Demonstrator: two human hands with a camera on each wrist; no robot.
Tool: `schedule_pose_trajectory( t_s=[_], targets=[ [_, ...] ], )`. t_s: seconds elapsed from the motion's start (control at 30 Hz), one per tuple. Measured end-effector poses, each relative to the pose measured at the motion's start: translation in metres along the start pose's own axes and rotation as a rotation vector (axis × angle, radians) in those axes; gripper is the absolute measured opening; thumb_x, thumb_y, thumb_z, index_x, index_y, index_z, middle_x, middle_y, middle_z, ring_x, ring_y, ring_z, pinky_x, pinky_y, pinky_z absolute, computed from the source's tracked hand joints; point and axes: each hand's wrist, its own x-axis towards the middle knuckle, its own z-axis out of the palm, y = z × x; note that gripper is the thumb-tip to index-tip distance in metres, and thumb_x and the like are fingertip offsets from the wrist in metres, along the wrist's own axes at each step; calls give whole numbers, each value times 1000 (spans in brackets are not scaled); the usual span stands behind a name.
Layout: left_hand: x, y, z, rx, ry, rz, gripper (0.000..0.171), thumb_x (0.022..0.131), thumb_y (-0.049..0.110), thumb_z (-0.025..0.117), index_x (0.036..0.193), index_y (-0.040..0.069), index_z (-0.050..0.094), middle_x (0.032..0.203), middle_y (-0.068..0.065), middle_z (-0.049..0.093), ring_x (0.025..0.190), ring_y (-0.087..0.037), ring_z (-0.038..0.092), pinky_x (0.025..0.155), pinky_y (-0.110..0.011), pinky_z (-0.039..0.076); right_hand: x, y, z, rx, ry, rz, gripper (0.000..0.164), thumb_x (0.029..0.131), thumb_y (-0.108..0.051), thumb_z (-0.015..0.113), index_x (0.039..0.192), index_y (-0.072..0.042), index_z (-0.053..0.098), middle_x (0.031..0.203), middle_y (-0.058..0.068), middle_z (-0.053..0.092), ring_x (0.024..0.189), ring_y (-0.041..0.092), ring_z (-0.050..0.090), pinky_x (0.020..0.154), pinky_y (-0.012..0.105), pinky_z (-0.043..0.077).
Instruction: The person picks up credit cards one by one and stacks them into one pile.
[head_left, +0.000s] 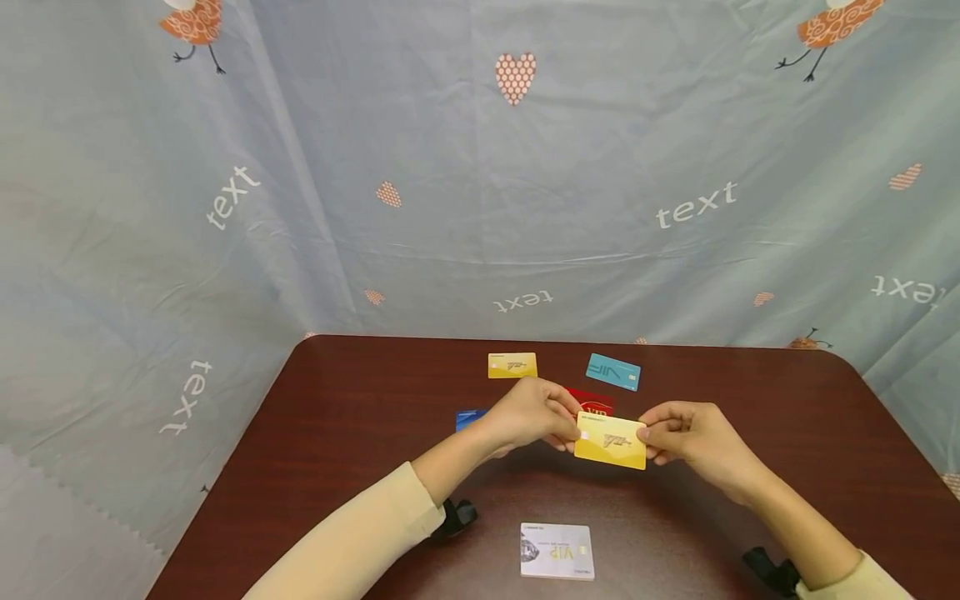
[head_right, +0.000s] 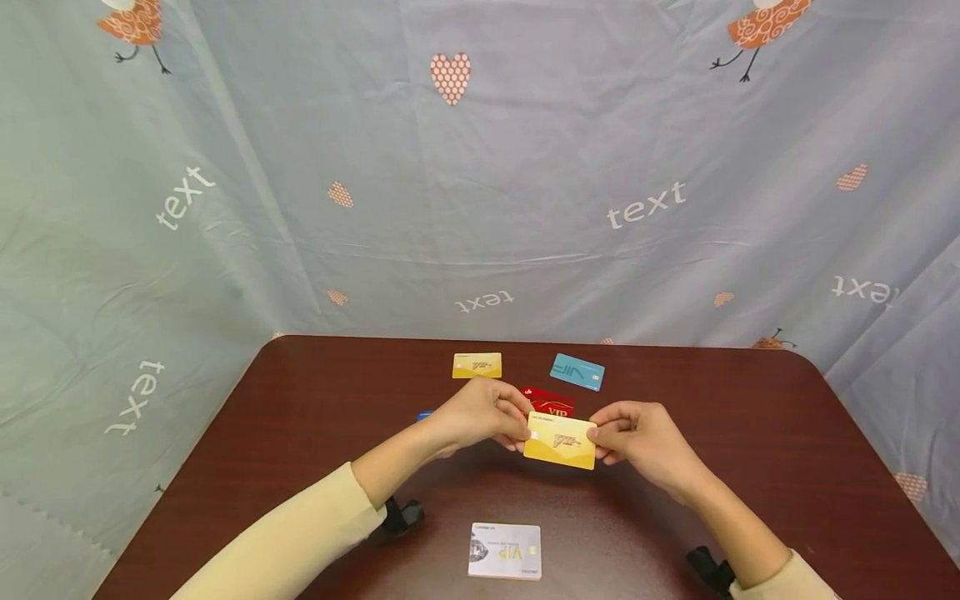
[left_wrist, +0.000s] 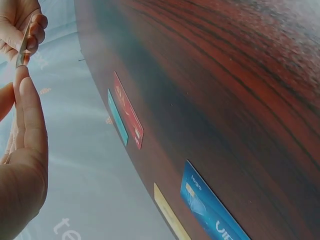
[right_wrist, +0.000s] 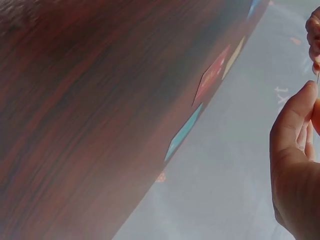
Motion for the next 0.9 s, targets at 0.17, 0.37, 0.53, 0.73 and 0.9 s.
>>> schedule_pose_trajectory(
  t_s=[0.17,0.37,0.53,0.73,0.9],
  targets=[
    [-5,-1,-4,5,-1,-6,18,85,-8,79,100,-4,70,81,-16,74,69,-29,75,82,-53,63,0,-3,6,6,-8,6,29,96,-13,77,113,9,68,91,15,73,81,29,71,75,44,64],
    [-14,-4,-6,9,-2,-8,16,86,-8,78,100,-6,72,80,-16,74,70,-34,75,80,-53,63,0,-3,14,14,-33,0,28,96,-12,76,111,9,68,89,15,72,80,28,69,73,40,64],
    [-19,-6,-9,11,11,-12,16,86,-8,78,101,-7,73,80,-16,74,65,-29,74,75,-48,64,0,-3,20,23,-48,3,29,95,-13,77,111,9,69,90,15,73,79,28,69,73,40,64],
    [-24,-9,-12,-12,3,-23,19,85,-10,78,103,-8,72,79,-16,73,63,-27,73,68,-40,65,0,-2,25,34,-74,2,29,95,-14,78,110,9,69,90,15,73,79,29,69,73,37,64],
    [-30,-13,-13,-10,1,-33,19,85,-10,78,102,-8,72,79,-16,73,62,-24,73,67,-39,65,0,0,31,45,-88,9,27,94,-12,78,109,9,69,89,15,73,78,28,69,71,34,63]
  ],
)
